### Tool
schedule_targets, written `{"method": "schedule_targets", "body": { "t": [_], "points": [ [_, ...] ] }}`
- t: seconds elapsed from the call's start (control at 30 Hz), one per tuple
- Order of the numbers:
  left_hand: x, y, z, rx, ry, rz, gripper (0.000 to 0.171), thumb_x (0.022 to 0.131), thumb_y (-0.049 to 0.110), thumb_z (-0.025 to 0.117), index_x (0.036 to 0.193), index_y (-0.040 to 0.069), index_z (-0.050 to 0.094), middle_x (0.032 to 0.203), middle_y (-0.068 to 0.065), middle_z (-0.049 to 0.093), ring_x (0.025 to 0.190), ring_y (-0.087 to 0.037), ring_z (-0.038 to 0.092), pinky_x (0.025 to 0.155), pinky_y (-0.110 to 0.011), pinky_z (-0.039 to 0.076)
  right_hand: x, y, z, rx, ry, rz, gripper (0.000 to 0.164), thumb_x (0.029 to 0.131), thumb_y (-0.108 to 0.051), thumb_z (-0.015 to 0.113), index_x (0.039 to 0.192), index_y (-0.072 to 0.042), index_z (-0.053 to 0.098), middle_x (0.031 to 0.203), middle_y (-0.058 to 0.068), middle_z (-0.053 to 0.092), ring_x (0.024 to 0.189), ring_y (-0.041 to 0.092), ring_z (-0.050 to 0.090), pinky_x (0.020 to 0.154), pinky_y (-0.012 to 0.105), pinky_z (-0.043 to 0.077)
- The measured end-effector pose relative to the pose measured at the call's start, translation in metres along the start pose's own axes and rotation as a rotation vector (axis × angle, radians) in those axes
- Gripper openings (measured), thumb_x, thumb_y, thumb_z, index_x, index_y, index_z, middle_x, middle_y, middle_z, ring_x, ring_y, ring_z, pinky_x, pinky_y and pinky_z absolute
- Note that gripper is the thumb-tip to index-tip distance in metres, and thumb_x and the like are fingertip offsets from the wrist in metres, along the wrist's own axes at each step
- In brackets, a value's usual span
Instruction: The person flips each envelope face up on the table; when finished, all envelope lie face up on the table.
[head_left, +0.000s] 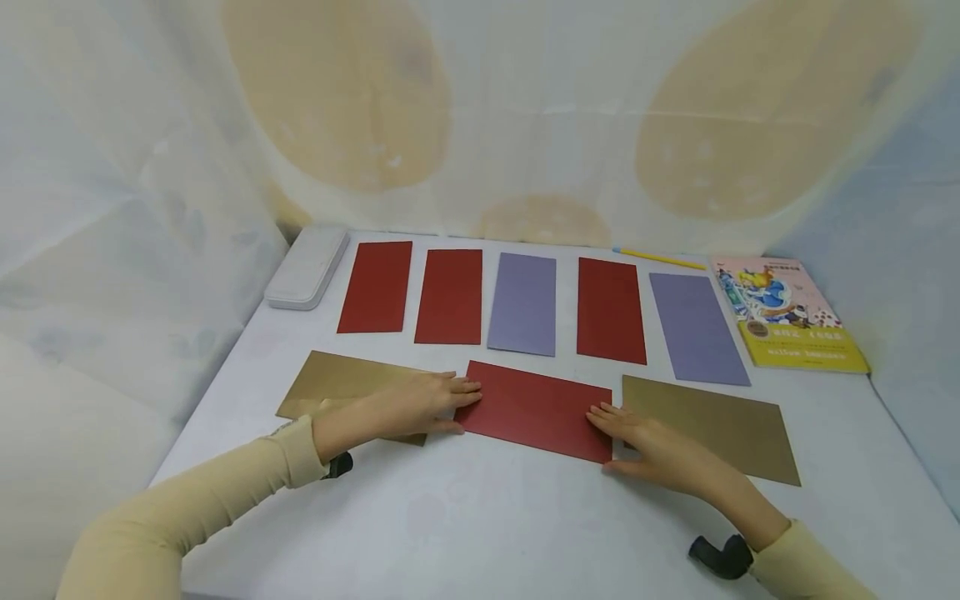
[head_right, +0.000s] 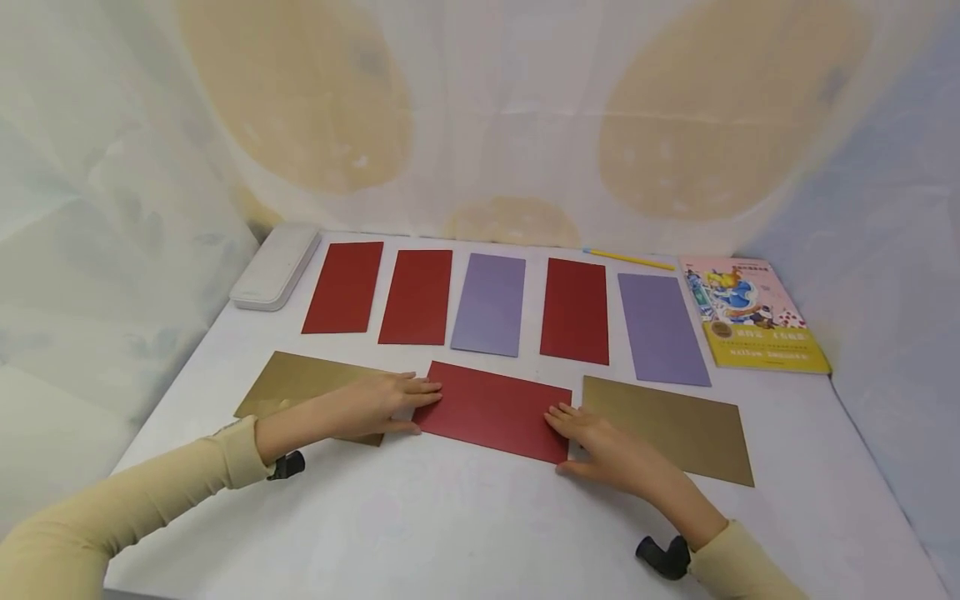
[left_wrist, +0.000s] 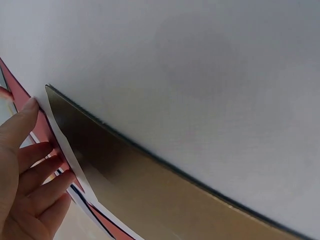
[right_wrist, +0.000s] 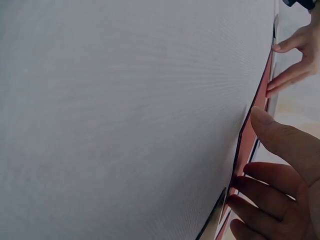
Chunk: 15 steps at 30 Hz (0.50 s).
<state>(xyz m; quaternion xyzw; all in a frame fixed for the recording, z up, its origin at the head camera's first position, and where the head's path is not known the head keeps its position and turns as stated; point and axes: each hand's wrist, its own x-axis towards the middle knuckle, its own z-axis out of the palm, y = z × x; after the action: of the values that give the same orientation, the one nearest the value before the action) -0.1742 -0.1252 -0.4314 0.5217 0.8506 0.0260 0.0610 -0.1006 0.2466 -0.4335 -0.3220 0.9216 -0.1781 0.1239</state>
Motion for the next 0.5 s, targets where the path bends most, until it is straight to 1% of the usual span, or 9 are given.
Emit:
{"method": "schedule_targets", "body": {
  "t": [0.13, 0.23, 0.37, 0.43, 0.5],
  "points": [
    [0.0006, 0.0016, -0.0026, 0.041, -0.016, 0.011, 0.056, 0.093, 0.038, 0.064, 0.136, 0.004, 0.055, 0.136, -0.011, 0.055, 0.121, -0.033, 0.055, 0.101, -0.037, 0.042, 0.0006, -0.0013, -0.0006, -0.007, 0.001, -0.002, 0.069, 0.083, -0.029, 0.076, 0.138, 0.002, 0.049, 0.142, 0.017, 0.048, 0.132, 0.038, 0.041, 0.098, 0.05, 0.042],
    [0.0028, 0.0027, -0.0028, 0.143, -0.048, 0.038, 0.054, 0.095, 0.04, 0.06, 0.135, 0.005, 0.056, 0.135, -0.009, 0.057, 0.119, -0.029, 0.057, 0.101, -0.035, 0.042, 0.0002, -0.0017, -0.001, -0.01, -0.002, 0.001, 0.069, 0.083, -0.029, 0.077, 0.139, 0.002, 0.049, 0.142, 0.016, 0.048, 0.132, 0.038, 0.041, 0.097, 0.049, 0.043],
    [0.0067, 0.0039, -0.0047, 0.28, -0.064, 0.09, 0.052, 0.096, 0.041, 0.058, 0.134, 0.005, 0.058, 0.131, -0.008, 0.06, 0.115, -0.024, 0.06, 0.094, -0.032, 0.048, -0.001, -0.0014, -0.0019, -0.005, -0.009, 0.009, 0.07, 0.083, -0.031, 0.076, 0.139, 0.001, 0.049, 0.143, 0.015, 0.048, 0.133, 0.038, 0.04, 0.098, 0.05, 0.042],
    [0.0075, 0.0041, -0.0061, 0.309, -0.061, 0.113, 0.051, 0.096, 0.039, 0.058, 0.132, 0.004, 0.059, 0.129, -0.009, 0.061, 0.111, -0.023, 0.062, 0.09, -0.031, 0.05, -0.0015, -0.0011, -0.0024, 0.002, -0.013, 0.01, 0.07, 0.084, -0.032, 0.075, 0.14, 0.0, 0.049, 0.143, 0.015, 0.047, 0.133, 0.037, 0.04, 0.099, 0.05, 0.041],
    [0.0075, 0.0036, -0.0071, 0.318, -0.06, 0.129, 0.05, 0.096, 0.038, 0.058, 0.132, 0.003, 0.059, 0.129, -0.009, 0.061, 0.11, -0.023, 0.063, 0.087, -0.03, 0.051, -0.0021, -0.0007, -0.0026, 0.008, -0.018, 0.01, 0.07, 0.084, -0.033, 0.075, 0.14, 0.0, 0.048, 0.144, 0.014, 0.047, 0.134, 0.037, 0.039, 0.099, 0.051, 0.04]
  ]
}}
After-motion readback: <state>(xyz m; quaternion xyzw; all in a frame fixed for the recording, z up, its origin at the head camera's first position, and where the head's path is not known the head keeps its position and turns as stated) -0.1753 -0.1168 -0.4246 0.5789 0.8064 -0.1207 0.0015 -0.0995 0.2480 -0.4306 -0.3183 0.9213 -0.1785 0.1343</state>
